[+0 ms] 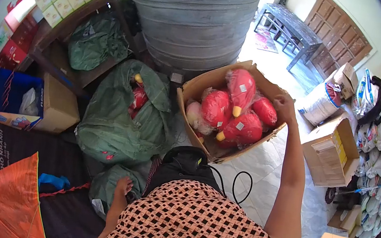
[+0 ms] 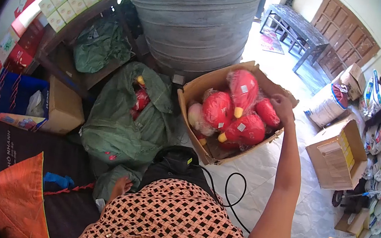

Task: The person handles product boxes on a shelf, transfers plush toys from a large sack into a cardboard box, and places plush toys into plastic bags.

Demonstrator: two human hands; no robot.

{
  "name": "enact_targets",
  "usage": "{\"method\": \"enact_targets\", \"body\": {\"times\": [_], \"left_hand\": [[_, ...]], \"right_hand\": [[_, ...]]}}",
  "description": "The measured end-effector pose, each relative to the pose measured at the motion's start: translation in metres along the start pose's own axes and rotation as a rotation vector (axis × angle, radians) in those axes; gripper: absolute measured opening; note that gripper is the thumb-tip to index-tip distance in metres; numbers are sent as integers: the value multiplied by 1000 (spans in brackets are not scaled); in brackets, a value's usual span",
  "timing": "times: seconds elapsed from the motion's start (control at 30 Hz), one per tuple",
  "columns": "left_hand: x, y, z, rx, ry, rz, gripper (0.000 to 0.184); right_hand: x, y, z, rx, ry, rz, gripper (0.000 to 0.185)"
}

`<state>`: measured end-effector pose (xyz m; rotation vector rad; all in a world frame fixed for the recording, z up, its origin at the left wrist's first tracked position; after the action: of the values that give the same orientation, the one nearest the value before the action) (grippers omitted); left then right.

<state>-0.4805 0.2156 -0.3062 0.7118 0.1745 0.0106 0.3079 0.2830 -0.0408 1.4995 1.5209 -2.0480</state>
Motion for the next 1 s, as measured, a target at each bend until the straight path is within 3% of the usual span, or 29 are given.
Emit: {"method": "enact_targets", "body": {"times": [0.1, 0.2, 0.23, 0.37, 0.4, 0.43, 0.47, 0.5, 0.53, 0.6, 0.67, 0.73, 0.77, 0.83, 0.87, 0.97, 1.0], "left_hand": [[-27, -33, -3, -46, -42, -22, 44], [-7, 16, 67, -3, 3, -115, 43], [-7, 24, 73, -23, 5, -128, 43], [-31, 22, 50, -17, 70, -178, 40], [-39, 19, 31, 78, 23, -137, 38], [-49, 13, 5, 175, -24, -98, 36], [-58, 12, -22, 274, -73, -63, 35], [-57, 18, -52, 646, 17, -471, 31], [-46, 33, -83, 1002, 113, -890, 28], [-4, 140, -65, 785, 133, -502, 30], [18, 181, -114, 1015, 59, -413, 33], [44, 224, -152, 1077, -39, -529, 33], [58, 244, -167, 1060, -91, -543, 34], [78, 265, -205, 1062, -230, -547, 39], [83, 271, -226, 1085, -318, -536, 44], [95, 227, -337, 1118, -207, -437, 60], [82, 236, -340, 849, -137, -369, 64]], "right_hand": [[34, 17, 5, 173, -211, -147, 29], [82, 51, 2, 61, -217, -51, 24], [80, 25, 19, 176, -329, -95, 23], [146, 46, 15, 130, -420, 9, 23], [167, 53, 9, 72, -414, 83, 22], [184, 48, 11, -138, -352, 149, 22], [199, 32, 17, -108, -392, 130, 22], [215, 16, 24, -76, -430, 111, 22], [231, -3, 30, 200, -567, 22, 21], [278, -24, 34, -57, -665, 179, 21], [328, -55, 38, -422, -697, 483, 23], [396, -62, 43, -631, -568, 579, 27], [446, -53, 39, -735, -644, 503, 28], [497, -96, 36, -595, -810, 499, 30], [503, -157, 49, -347, -879, 572, 30], [537, -266, 70, -278, -1001, 460, 32], [551, -277, 73, -265, -1030, 467, 34]]}}
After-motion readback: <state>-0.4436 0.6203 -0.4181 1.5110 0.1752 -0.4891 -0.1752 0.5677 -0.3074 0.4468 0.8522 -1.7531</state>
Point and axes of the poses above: each hand's wrist, its own z-axis away from the middle knuckle, its own x-axis out of the palm, y = z × x, the point moved 1 cm from there along -z, towards the middle knuckle, and after that the axes turned 15 degrees about x, right-handed, at the moved point
